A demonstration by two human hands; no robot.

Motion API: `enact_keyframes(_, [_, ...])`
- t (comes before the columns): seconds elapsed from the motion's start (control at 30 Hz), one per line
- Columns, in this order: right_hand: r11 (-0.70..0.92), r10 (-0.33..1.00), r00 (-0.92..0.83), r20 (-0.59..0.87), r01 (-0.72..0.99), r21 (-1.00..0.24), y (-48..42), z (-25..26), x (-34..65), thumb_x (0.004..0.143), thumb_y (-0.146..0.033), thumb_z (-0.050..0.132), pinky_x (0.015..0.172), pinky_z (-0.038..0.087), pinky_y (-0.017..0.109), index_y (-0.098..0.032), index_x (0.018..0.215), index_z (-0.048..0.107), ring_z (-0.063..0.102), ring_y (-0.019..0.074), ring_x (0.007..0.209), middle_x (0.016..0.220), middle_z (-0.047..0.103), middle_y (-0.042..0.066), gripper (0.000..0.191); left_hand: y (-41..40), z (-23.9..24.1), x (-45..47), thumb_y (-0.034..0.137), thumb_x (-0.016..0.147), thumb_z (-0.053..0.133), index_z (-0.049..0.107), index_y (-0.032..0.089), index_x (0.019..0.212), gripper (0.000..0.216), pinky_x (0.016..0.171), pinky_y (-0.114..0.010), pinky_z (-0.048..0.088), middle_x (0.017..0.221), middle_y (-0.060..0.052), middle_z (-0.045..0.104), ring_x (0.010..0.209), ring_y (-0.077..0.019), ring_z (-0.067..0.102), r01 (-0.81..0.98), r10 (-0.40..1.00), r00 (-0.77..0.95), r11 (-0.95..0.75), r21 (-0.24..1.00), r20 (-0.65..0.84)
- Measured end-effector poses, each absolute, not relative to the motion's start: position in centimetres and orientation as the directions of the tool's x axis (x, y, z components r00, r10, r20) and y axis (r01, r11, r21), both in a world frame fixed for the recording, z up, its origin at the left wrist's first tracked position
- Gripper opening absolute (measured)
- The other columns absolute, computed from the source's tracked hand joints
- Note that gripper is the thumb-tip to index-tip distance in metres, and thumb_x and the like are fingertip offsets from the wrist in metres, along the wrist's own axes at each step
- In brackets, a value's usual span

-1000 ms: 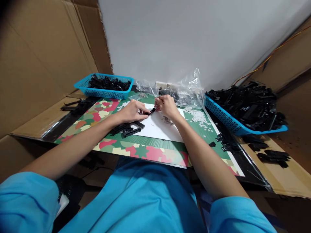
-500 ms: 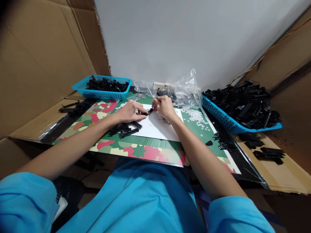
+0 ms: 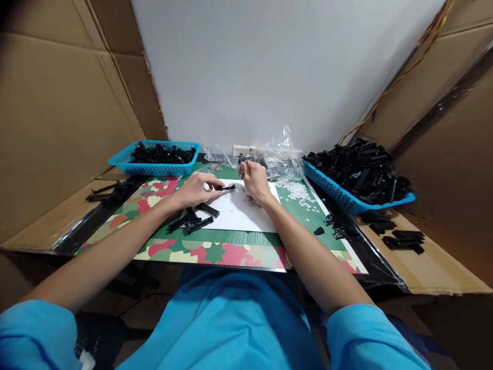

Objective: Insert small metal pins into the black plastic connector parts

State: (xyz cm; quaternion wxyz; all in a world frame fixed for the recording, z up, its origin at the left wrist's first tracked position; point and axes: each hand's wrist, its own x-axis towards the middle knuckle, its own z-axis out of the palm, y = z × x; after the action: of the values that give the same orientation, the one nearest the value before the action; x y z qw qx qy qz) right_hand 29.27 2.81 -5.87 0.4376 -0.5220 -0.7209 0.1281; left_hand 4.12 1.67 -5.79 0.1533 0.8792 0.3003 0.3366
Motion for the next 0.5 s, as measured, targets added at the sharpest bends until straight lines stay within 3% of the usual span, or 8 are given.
enact_keyframes(0.2, [0.447, 0.822, -0.082, 0.564, 0.706, -0.549, 1.4, -4.2, 30.7, 0.115, -0.041, 0.029, 0.085, 0.051, 0.031, -0.023, 0.109, 0.068, 0.069, 0.0205, 0.088, 0.099, 0.076, 0.008, 0.043, 1.7, -4.9, 3.2, 0.022, 0.087, 0.073, 0.082, 0.020, 0.107, 0.021, 0.095, -0.036, 0.061, 0.111, -0.008, 0.083, 0.098, -0.0216, 0.077, 0.433, 0.641, 0.415, -0.764, 0.480, 0.646])
enact_keyframes(0.33, [0.485, 0.823, -0.120, 0.556, 0.657, -0.576, 0.5, -3.5, 30.2, 0.113, -0.047, 0.041, 0.079, 0.050, 0.032, -0.024, 0.129, 0.067, 0.066, 0.0203, 0.083, 0.104, 0.076, 0.007, 0.038, 1.4, -5.0, 3.6, 0.024, 0.090, 0.072, 0.082, 0.022, 0.111, 0.023, 0.099, -0.038, 0.063, 0.116, -0.007, 0.083, 0.101, -0.0220, 0.078, 0.408, 0.626, 0.378, -0.774, 0.484, 0.682])
enact_keyframes(0.5, [0.575, 0.816, -0.254, 0.519, 0.439, -0.690, 0.0, -2.6, 29.6, 0.104, -0.055, 0.060, 0.073, 0.051, 0.031, -0.018, 0.102, 0.078, 0.069, 0.0216, 0.087, 0.100, 0.079, 0.010, 0.041, 1.6, -5.4, 3.8, 0.033, 0.094, 0.072, 0.082, 0.022, 0.114, 0.025, 0.100, -0.040, 0.064, 0.116, -0.007, 0.083, 0.102, -0.0235, 0.080, 0.388, 0.640, 0.324, -0.761, 0.520, 0.696])
